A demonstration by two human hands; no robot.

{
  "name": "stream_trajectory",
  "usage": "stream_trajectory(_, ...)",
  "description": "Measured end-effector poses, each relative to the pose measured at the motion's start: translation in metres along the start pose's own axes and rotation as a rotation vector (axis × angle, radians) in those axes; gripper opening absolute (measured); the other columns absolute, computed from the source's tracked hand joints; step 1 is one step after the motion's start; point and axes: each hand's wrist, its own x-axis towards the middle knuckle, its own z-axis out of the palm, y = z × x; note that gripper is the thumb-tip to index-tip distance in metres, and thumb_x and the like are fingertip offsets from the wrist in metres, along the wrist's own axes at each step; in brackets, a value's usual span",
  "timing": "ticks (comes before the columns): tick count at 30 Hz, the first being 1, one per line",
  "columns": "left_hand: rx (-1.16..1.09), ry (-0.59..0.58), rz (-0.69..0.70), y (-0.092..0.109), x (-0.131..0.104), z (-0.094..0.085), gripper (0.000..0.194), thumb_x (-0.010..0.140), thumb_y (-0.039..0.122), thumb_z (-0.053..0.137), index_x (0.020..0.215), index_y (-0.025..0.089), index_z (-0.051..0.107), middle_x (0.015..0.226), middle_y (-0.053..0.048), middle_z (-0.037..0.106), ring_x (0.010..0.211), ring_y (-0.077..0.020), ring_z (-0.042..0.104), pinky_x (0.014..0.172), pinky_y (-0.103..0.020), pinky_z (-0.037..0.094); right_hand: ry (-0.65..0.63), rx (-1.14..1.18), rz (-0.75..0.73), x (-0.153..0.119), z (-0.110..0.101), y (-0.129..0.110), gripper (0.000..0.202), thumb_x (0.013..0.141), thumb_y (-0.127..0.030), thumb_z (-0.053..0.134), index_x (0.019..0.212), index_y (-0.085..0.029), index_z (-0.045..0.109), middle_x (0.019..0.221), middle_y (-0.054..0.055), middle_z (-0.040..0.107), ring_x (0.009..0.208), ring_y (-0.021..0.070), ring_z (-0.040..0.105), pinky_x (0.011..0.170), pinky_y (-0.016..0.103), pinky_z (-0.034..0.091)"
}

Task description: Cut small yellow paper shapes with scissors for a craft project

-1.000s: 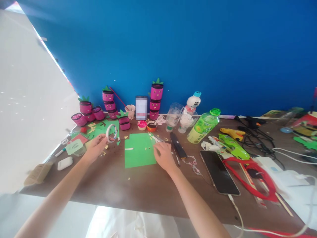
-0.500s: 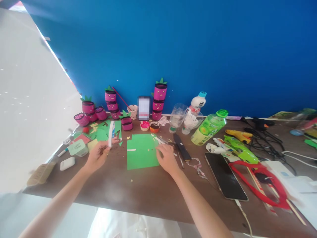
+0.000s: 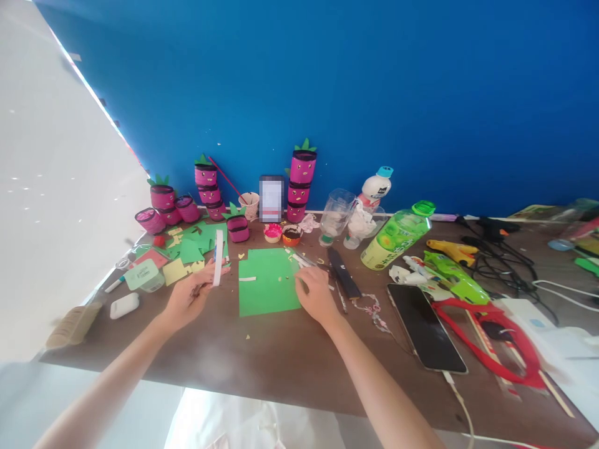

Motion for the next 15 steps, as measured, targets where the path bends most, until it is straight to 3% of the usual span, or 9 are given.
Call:
stream_trajectory(6,-0.024,-0.006,-0.045,0.002,-0.001,0.004,0.015,0.085,0.018,0.039,0.092,0.021,0.052,0.108,-0.008,0.065,0.116,-0.0207,0.052,0.104,-0.047,0.034,0.011,-0.004,-0.006,0.002,-0.001,-0.004,0.015,0.083,-0.020,0.046,0.081,-0.021,0.061,0.084,0.005,0.065,0.085,0.0220,0.058,0.080,0.039,0.041)
stream_trajectory(9,-0.150,0.073,-0.148,0.003,-0.001,0.013,0.015,0.087,0.023,0.040,0.099,0.021,0.049,0.108,-0.010,0.063,0.112,-0.0205,0.054,0.099,-0.043,0.039,0.055,-0.037,-0.008,0.007,-0.014,0.001,0.014,0.083,-0.019,0.047,0.084,-0.021,0.061,0.085,0.006,0.065,0.085,0.0218,0.058,0.082,0.039,0.041)
stream_trajectory(13,-0.417,0.192,-0.360,0.000,0.008,0.032,0.014,0.089,0.032,0.040,0.096,0.020,0.046,0.095,-0.007,0.061,0.096,-0.0176,0.059,0.090,-0.037,0.044,0.165,-0.151,0.160,0.012,-0.045,0.023,0.016,0.082,-0.019,0.044,0.083,-0.019,0.060,0.087,0.009,0.064,0.084,0.0224,0.058,0.078,0.036,0.044)
stream_trajectory(15,-0.510,0.243,-0.421,-0.005,0.014,0.043,0.018,0.087,0.036,0.043,0.094,0.020,0.046,0.087,-0.004,0.060,0.089,-0.0160,0.059,0.088,-0.036,0.044,0.106,-0.270,0.293,0.012,-0.060,0.035,0.016,0.079,-0.019,0.044,0.081,-0.017,0.060,0.083,0.010,0.063,0.081,0.0239,0.058,0.074,0.036,0.045)
